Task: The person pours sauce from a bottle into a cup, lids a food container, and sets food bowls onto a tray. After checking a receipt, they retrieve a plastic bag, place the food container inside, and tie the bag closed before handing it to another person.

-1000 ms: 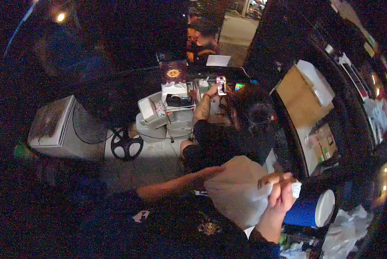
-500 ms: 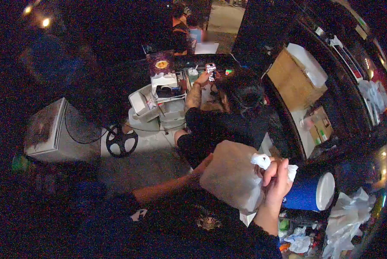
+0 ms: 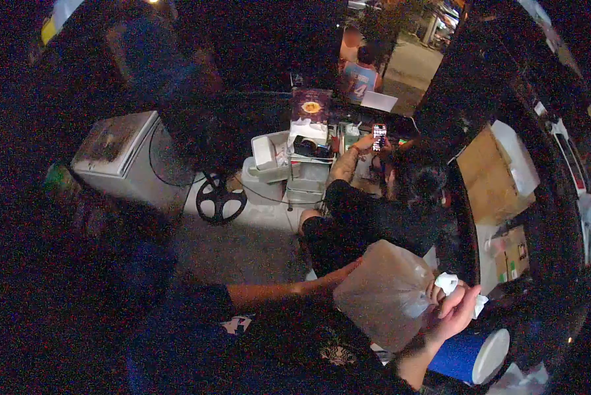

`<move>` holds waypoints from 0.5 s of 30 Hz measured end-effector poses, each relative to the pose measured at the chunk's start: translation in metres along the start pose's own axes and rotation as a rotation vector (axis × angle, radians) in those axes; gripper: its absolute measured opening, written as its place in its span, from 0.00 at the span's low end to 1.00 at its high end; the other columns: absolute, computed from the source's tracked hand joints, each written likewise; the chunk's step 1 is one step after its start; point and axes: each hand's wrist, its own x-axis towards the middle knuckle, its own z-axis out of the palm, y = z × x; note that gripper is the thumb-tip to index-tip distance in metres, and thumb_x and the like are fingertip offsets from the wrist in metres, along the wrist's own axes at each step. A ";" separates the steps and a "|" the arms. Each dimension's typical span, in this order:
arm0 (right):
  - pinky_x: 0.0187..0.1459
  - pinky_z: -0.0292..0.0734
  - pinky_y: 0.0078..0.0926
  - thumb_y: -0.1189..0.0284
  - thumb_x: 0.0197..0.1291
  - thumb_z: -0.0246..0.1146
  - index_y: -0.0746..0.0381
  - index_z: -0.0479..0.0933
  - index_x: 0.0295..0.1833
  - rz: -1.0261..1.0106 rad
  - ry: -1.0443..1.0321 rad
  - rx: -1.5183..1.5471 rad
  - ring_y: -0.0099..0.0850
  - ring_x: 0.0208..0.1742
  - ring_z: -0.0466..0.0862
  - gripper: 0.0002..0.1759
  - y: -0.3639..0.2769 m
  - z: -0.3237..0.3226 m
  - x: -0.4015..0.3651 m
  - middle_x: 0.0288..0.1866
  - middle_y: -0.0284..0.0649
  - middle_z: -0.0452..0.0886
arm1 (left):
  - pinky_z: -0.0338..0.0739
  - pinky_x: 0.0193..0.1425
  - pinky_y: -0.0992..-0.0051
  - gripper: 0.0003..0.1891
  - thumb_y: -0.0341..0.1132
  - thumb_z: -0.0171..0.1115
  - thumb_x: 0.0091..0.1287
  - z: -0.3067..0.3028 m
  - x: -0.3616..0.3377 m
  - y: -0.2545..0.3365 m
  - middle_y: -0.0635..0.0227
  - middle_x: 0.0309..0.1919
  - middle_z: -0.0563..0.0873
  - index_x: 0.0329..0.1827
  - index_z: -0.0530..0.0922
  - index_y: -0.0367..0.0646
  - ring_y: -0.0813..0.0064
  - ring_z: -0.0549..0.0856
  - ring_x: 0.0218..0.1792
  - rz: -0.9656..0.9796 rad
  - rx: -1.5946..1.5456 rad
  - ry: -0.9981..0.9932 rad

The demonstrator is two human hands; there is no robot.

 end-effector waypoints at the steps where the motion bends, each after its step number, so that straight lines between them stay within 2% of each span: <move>1: 0.21 0.54 0.25 0.56 0.76 0.36 0.53 0.52 0.13 -0.002 -0.024 0.001 0.27 0.13 0.55 0.33 -0.003 -0.004 -0.001 0.11 0.31 0.53 | 0.61 0.73 0.64 0.30 0.57 0.38 0.75 0.004 0.002 -0.005 0.68 0.72 0.63 0.75 0.56 0.53 0.69 0.64 0.71 -0.011 0.013 0.037; 4: 0.21 0.53 0.26 0.56 0.76 0.36 0.53 0.52 0.13 -0.008 -0.088 0.017 0.27 0.13 0.55 0.33 -0.011 -0.011 -0.002 0.11 0.31 0.53 | 0.62 0.73 0.65 0.30 0.56 0.37 0.75 0.014 0.011 -0.017 0.68 0.71 0.65 0.75 0.58 0.52 0.69 0.65 0.70 -0.052 -0.022 0.140; 15: 0.18 0.50 0.26 0.58 0.76 0.37 0.53 0.52 0.12 0.026 -0.173 0.082 0.27 0.12 0.55 0.33 -0.033 -0.029 -0.015 0.10 0.31 0.52 | 0.61 0.74 0.63 0.25 0.42 0.46 0.75 0.039 -0.008 -0.050 0.67 0.72 0.64 0.74 0.60 0.50 0.68 0.65 0.71 -0.297 -0.418 0.316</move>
